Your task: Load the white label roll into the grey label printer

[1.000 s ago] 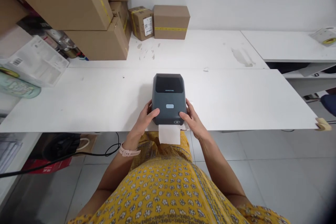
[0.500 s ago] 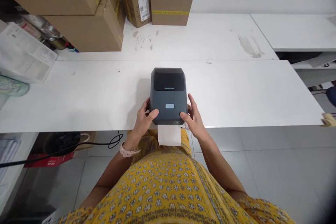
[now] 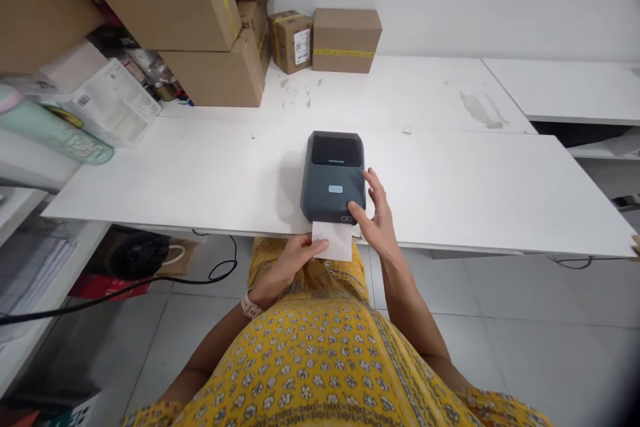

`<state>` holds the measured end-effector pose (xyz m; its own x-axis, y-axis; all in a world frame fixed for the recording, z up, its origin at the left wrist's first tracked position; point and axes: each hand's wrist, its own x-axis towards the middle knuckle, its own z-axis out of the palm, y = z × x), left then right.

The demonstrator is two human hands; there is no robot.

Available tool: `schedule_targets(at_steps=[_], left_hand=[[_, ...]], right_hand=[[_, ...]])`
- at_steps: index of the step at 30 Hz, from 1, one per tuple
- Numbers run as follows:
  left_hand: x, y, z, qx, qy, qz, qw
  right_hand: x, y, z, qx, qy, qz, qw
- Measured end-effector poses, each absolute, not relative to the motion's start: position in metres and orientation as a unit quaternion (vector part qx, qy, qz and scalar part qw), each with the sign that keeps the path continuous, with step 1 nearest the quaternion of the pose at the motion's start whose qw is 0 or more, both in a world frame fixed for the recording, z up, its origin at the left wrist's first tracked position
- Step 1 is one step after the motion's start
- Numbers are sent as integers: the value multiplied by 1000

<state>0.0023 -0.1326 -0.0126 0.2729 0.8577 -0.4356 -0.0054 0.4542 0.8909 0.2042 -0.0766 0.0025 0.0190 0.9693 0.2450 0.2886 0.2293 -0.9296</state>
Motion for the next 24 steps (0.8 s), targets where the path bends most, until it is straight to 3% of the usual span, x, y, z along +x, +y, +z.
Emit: schedule_targets(at_steps=[8, 18, 24], left_hand=[[18, -130, -4, 347, 484, 366, 715], [13, -124, -16, 396, 490, 332, 703], [-11, -117, -6, 473, 535, 339, 613]], right_hand=[[206, -77, 6, -496, -663, 311, 466], [192, -64, 19, -535, -630, 311, 470], [179, -39, 23, -576, -617, 284, 455]])
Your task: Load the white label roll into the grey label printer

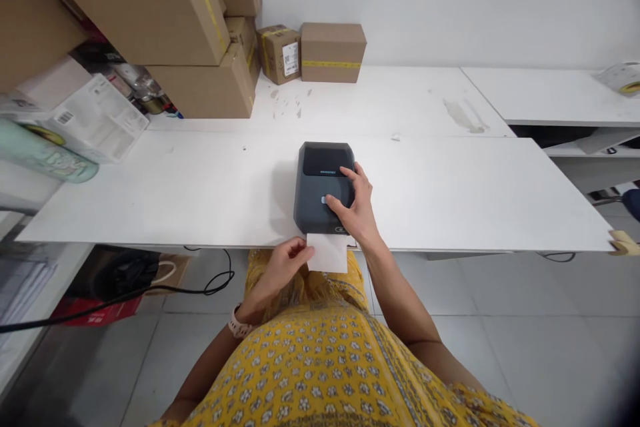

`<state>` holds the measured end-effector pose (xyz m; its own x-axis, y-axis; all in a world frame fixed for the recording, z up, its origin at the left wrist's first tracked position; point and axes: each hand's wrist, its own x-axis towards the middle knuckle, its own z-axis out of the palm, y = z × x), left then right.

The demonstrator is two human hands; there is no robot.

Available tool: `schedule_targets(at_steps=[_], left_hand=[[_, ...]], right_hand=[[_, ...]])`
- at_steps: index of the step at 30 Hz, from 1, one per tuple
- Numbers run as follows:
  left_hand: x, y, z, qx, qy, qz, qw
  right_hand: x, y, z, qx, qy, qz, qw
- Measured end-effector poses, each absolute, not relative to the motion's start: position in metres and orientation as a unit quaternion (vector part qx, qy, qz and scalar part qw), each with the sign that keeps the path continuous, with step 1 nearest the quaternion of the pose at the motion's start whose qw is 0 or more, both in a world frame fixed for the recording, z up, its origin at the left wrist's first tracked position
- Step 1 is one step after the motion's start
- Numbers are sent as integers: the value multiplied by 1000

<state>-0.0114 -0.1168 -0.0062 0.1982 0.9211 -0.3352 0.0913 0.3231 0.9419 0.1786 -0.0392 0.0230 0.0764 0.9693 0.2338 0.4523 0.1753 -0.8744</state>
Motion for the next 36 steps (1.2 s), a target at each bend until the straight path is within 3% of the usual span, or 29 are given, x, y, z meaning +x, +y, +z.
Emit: schedule_targets(at_steps=[5, 9, 15, 18, 23, 28, 31, 36], left_hand=[[-23, -97, -1, 510, 585, 465, 425], [-12, -84, 3, 516, 549, 514, 410], [1, -84, 8, 643, 513, 460, 335], [2, -80, 2, 625, 514, 452, 376], [-2, -74, -9, 561, 520, 468, 443], [-1, -83, -6, 580, 519, 474, 411], [5, -82, -7, 530, 506, 507, 454], [13, -73, -17, 468, 496, 536, 498]], right_hand=[[179, -37, 25, -596, -613, 289, 430], [188, -48, 24, -555, -619, 311, 460], [225, -57, -8, -587, -542, 287, 528], [252, -37, -27, -591, -561, 286, 503], [272, -10, -27, -547, -630, 384, 397], [246, -26, 11, -494, -659, 324, 465], [222, -38, 23, -473, -675, 308, 475], [192, -45, 7, -551, -526, 370, 532]])
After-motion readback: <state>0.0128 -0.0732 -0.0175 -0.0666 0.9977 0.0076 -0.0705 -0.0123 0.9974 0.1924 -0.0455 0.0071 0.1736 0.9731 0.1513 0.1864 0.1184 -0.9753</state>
